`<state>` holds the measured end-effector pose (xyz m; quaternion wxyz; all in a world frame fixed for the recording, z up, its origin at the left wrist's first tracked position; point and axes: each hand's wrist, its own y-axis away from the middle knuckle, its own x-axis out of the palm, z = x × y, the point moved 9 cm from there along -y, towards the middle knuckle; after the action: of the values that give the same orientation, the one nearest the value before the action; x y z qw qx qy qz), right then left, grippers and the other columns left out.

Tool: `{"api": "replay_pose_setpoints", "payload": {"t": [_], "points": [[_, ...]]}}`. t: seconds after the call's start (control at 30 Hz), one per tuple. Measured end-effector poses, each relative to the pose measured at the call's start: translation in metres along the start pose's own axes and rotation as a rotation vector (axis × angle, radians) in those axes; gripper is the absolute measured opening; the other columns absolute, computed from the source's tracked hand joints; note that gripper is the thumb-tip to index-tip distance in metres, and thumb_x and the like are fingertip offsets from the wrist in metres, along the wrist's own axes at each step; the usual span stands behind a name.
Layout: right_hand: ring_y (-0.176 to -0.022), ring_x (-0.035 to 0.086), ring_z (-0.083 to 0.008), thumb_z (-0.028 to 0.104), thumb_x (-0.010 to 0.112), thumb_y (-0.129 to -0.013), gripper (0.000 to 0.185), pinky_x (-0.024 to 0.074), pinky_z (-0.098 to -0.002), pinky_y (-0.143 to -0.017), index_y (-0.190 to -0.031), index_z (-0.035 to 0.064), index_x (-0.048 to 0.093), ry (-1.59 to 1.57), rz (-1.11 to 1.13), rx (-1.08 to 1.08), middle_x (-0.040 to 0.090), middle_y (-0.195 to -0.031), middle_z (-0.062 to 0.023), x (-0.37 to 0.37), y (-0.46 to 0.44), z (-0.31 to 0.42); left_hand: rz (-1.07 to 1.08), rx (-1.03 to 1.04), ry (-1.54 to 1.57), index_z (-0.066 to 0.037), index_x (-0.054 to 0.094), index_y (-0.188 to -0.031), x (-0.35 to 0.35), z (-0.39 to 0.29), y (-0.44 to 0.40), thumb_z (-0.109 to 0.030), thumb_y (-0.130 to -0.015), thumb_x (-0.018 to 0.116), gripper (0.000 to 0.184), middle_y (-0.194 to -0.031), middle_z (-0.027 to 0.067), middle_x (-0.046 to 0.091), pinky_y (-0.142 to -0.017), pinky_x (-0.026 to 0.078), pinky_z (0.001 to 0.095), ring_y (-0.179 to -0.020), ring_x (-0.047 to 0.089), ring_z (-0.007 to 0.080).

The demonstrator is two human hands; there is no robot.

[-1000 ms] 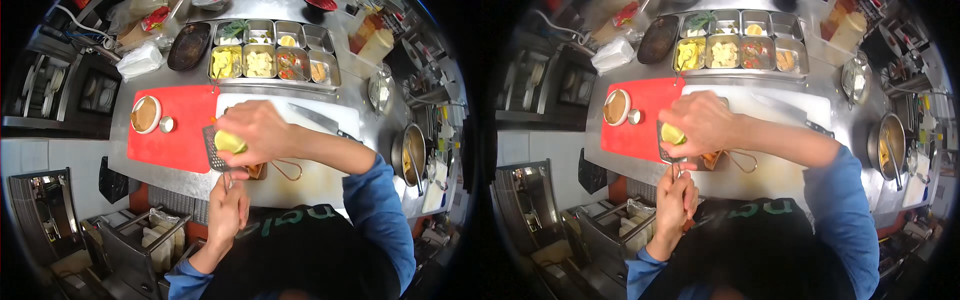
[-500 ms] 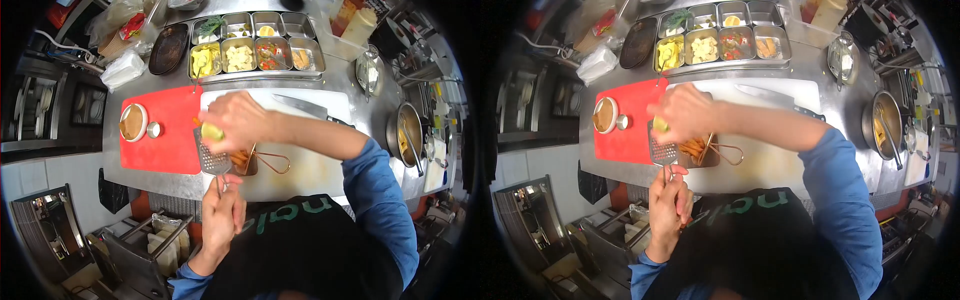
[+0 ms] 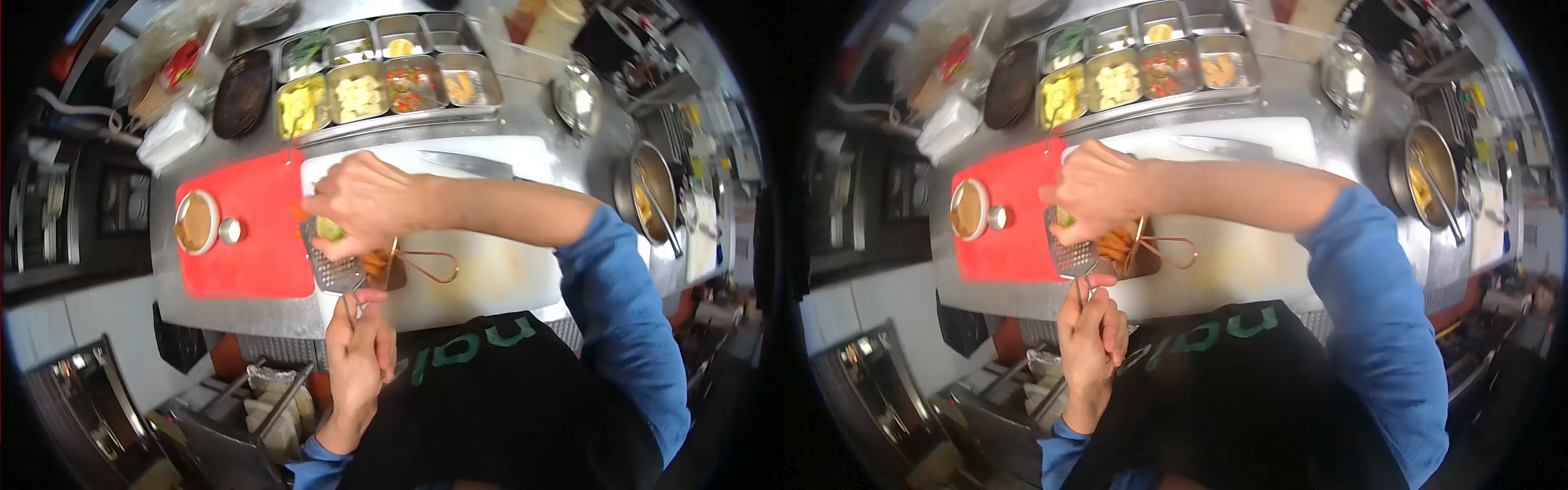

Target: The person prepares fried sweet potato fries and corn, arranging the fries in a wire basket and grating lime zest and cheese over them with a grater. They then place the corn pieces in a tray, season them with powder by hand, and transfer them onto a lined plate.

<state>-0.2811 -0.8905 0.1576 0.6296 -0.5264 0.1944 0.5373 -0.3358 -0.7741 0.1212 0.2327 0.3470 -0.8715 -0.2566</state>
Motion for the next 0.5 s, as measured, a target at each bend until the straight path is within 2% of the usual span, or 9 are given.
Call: {"api": "replay_pose_setpoints", "payload": {"t": [0.03, 0.1, 0.17, 0.23, 0.3, 0.37, 0.4, 0.43, 0.5], "points": [[-0.049, 0.053, -0.0273, 0.035, 0.066, -0.063, 0.032, 0.0428, -0.0392, -0.044, -0.071, 0.0051, 0.057, 0.036, 0.009, 0.056, 0.051, -0.054, -0.0092, 0.007, 0.000, -0.014, 0.037, -0.010, -0.021, -0.002, 0.047, -0.099, 0.002, 0.002, 0.002, -0.009, -0.093, 0.037, 0.014, -0.043, -0.0007, 0.030, -0.028, 0.023, 0.0230, -0.030, 0.026, 0.0089], [-0.049, 0.053, -0.0291, 0.035, 0.064, -0.064, 0.033, 0.0431, -0.0395, -0.045, -0.069, 0.0036, 0.056, -0.005, 0.027, 0.107, 0.051, -0.054, -0.0112, 0.007, 0.007, 0.008, 0.017, -0.027, 0.097, -0.002, 0.047, -0.098, -0.002, 0.008, 0.000, -0.009, -0.093, 0.037, 0.014, -0.043, -0.0004, 0.030, -0.028, 0.023, 0.0228, -0.030, 0.025, 0.0087], [-0.051, 0.055, -0.0299, 0.034, 0.062, -0.064, 0.033, 0.0441, -0.0395, -0.046, -0.069, 0.0019, 0.055, -0.065, 0.000, -0.065, 0.052, -0.054, -0.0131, -0.004, 0.009, 0.041, 0.002, -0.024, 0.062, -0.002, 0.048, -0.098, -0.006, 0.012, 0.001, -0.010, -0.093, 0.038, 0.014, -0.042, -0.0003, 0.030, -0.028, 0.023, 0.0225, -0.030, 0.025, 0.0087], [-0.051, 0.055, -0.0292, 0.036, 0.062, -0.066, 0.035, 0.0440, -0.0388, -0.045, -0.067, 0.0020, 0.054, -0.033, -0.004, 0.145, 0.050, -0.050, -0.0115, 0.001, 0.001, -0.007, -0.001, -0.006, 0.108, -0.003, 0.046, -0.090, 0.001, 0.001, 0.007, -0.009, -0.093, 0.037, 0.011, -0.043, -0.0003, 0.031, -0.028, 0.023, 0.0223, -0.030, 0.027, 0.0096], [-0.047, 0.052, -0.0288, 0.037, 0.061, -0.066, 0.036, 0.0427, -0.0387, -0.043, -0.065, 0.0019, 0.053, -0.021, -0.081, 0.135, 0.047, -0.047, -0.0096, -0.003, 0.008, -0.005, -0.001, -0.019, 0.106, -0.003, 0.046, -0.087, -0.002, 0.005, 0.005, -0.009, -0.093, 0.037, 0.012, -0.042, -0.0004, 0.030, -0.028, 0.023, 0.0224, -0.029, 0.025, 0.0097], [-0.047, 0.052, -0.0291, 0.038, 0.061, -0.066, 0.037, 0.0424, -0.0391, -0.043, -0.066, 0.0014, 0.053, -0.138, -0.134, -0.113, 0.046, -0.046, -0.0103, -0.008, 0.019, 0.053, -0.005, 0.007, 0.079, -0.002, 0.046, -0.090, -0.011, 0.015, -0.002, -0.009, -0.092, 0.038, 0.011, -0.042, -0.0003, 0.030, -0.028, 0.022, 0.0222, -0.029, 0.025, 0.0095], [-0.049, 0.052, -0.0289, 0.040, 0.061, -0.066, 0.037, 0.0434, -0.0396, -0.045, -0.065, 0.0031, 0.053, -0.140, -0.122, -0.056, 0.046, -0.046, -0.0113, -0.008, 0.020, 0.046, -0.019, 0.001, 0.082, -0.001, 0.045, -0.100, -0.011, 0.015, 0.001, -0.009, -0.092, 0.039, 0.013, -0.042, -0.0005, 0.029, -0.028, 0.022, 0.0224, -0.030, 0.026, 0.0092], [-0.049, 0.052, -0.0289, 0.040, 0.061, -0.066, 0.037, 0.0434, -0.0396, -0.045, -0.065, 0.0031, 0.053, -0.147, -0.129, -0.049, 0.046, -0.046, -0.0113, -0.012, 0.021, 0.032, -0.023, -0.007, 0.072, -0.001, 0.045, -0.100, -0.008, 0.012, 0.007, -0.009, -0.092, 0.039, 0.013, -0.042, -0.0005, 0.029, -0.028, 0.022, 0.0224, -0.030, 0.026, 0.0092], [-0.056, 0.056, -0.0291, 0.044, 0.062, -0.067, 0.040, 0.0448, -0.0402, -0.049, -0.072, 0.0049, 0.057, 0.049, 0.113, 0.368, 0.052, -0.053, -0.0127, -0.008, 0.024, -0.060, -0.044, 0.014, 0.062, 0.001, 0.046, -0.096, 0.001, -0.002, 0.012, -0.010, -0.093, 0.038, 0.015, -0.041, -0.0010, 0.030, -0.025, 0.022, 0.0216, -0.028, 0.026, 0.0082]]}}
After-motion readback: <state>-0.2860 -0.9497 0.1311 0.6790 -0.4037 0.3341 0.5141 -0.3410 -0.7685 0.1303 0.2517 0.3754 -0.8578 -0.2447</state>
